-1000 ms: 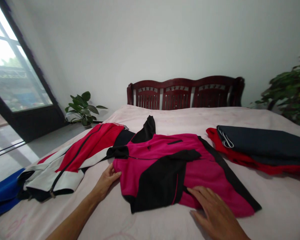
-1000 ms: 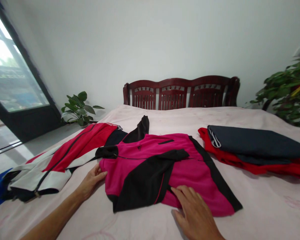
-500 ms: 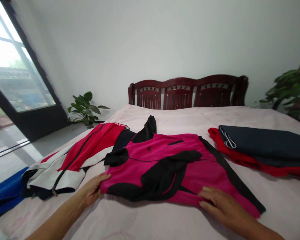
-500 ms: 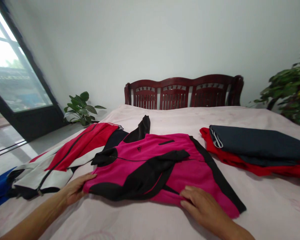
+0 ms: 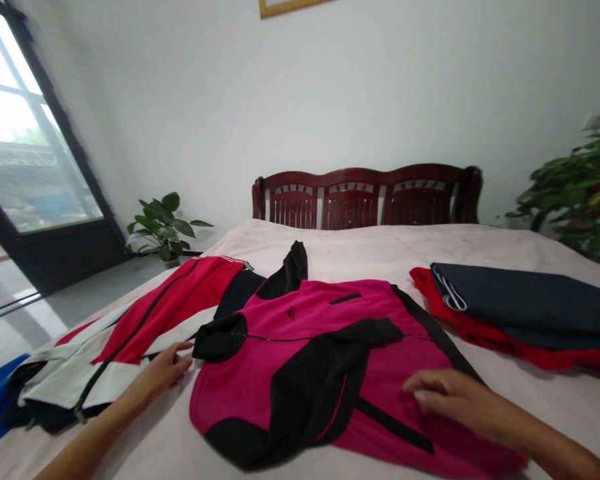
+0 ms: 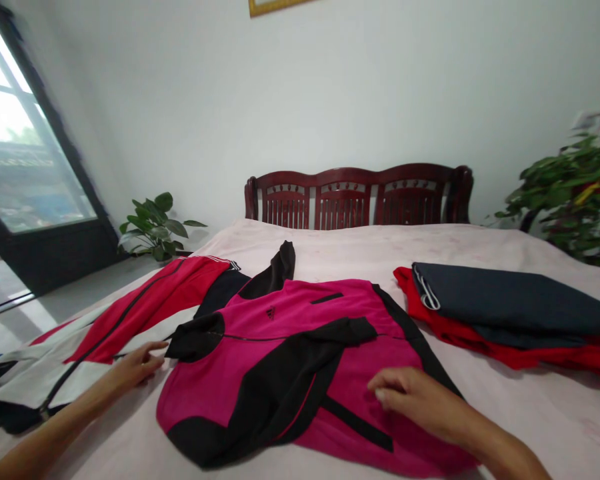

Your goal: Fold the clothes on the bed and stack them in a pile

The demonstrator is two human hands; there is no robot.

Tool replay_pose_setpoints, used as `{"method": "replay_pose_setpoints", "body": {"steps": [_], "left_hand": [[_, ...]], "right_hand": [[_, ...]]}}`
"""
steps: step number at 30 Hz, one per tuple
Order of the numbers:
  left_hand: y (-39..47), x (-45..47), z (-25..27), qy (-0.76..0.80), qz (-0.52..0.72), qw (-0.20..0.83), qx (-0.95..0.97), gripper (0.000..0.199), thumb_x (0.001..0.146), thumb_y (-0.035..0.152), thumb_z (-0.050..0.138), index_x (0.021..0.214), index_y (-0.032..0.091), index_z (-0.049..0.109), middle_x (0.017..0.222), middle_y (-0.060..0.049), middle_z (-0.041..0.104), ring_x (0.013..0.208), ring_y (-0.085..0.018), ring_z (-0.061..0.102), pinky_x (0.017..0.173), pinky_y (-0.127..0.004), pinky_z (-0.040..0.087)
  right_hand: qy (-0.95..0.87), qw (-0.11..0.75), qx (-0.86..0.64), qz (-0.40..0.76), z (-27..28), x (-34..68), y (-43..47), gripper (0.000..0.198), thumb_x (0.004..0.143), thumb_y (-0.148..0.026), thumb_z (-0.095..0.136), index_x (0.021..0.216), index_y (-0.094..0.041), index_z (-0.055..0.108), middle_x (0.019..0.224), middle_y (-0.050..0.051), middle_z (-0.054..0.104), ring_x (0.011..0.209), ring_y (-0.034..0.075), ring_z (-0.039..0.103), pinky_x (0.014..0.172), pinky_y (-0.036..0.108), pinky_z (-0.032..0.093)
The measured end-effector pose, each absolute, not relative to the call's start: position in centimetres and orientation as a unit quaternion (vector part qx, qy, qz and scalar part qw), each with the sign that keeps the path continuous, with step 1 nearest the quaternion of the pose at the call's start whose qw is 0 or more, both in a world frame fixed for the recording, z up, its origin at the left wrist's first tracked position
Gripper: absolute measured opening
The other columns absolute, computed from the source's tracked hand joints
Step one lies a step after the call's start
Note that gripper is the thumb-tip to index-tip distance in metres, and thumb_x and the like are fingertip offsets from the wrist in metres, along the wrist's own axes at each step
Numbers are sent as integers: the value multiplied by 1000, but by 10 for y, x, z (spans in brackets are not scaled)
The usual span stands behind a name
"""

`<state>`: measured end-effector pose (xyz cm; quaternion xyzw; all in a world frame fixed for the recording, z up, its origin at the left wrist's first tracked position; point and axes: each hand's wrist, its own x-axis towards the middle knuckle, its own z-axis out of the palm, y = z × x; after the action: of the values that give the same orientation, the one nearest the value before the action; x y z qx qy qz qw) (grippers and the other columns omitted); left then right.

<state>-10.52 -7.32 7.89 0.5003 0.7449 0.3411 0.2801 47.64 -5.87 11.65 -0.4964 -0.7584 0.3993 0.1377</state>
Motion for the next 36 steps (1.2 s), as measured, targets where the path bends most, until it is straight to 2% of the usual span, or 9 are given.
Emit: {"method": "replay_pose_setpoints", "body": {"steps": [3,7,11,15,19,23,29,33,36], "left_hand": [[-43,-114,98,751,360,110,543,45,77,46,55,109,16,64,93,-9,75,86,-25,71,71,-32,54],[-4,-82,127,751,235,52,615,42,89,38,42,116,18,66,121,-10,72,112,-24,66,95,-32,49],[34,-36,133,760,94,15,643,39,93,37,39,110,20,70,120,-12,72,110,-28,67,91,-36,50],[64,-15,118,772,43,14,634,53,93,54,37,102,15,72,110,-20,73,102,-38,69,82,-45,52],[77,-9,97,777,10,5,629,57,86,61,48,107,12,68,116,-25,70,106,-41,67,85,-47,50],[78,-7,81,775,14,-5,632,43,88,50,53,110,14,63,108,-19,72,103,-35,69,80,-40,50],[88,-18,88,740,72,-50,666,29,98,45,42,111,25,58,113,-6,69,104,-23,66,73,-29,45],[111,-18,98,726,107,-132,666,35,99,47,40,116,23,59,113,-8,66,100,-25,64,73,-31,44],[121,-8,93,734,83,-174,652,39,96,41,48,127,19,58,115,-15,64,105,-31,61,86,-40,45]], "right_hand": [[-735,238,-562,294,124,493,-5,43,83,-49,52,106,-19,74,105,9,75,96,26,69,87,33,52],[-702,248,-655,134,121,501,68,42,88,-36,44,116,-18,69,120,11,71,112,27,65,98,35,48],[-650,153,-742,67,109,497,112,42,92,-31,43,124,-13,63,126,17,66,117,28,63,97,37,47],[-597,129,-790,64,96,493,134,48,94,-37,39,126,-6,59,124,27,64,115,36,63,91,47,50],[-563,109,-817,67,85,490,151,58,96,-47,34,128,-5,57,127,28,61,119,41,60,93,52,48],[-556,89,-824,60,76,489,158,62,94,-56,38,126,-6,59,127,28,61,119,42,59,93,52,48],[-587,107,-802,25,82,499,156,49,95,-45,32,122,-17,62,119,21,66,110,38,64,83,48,52],[-556,137,-820,7,82,506,163,57,96,-50,26,129,-16,58,118,23,66,106,40,65,78,50,52],[-567,113,-816,7,73,506,166,49,95,-42,33,122,-14,63,120,23,66,110,39,63,81,49,52]]}}
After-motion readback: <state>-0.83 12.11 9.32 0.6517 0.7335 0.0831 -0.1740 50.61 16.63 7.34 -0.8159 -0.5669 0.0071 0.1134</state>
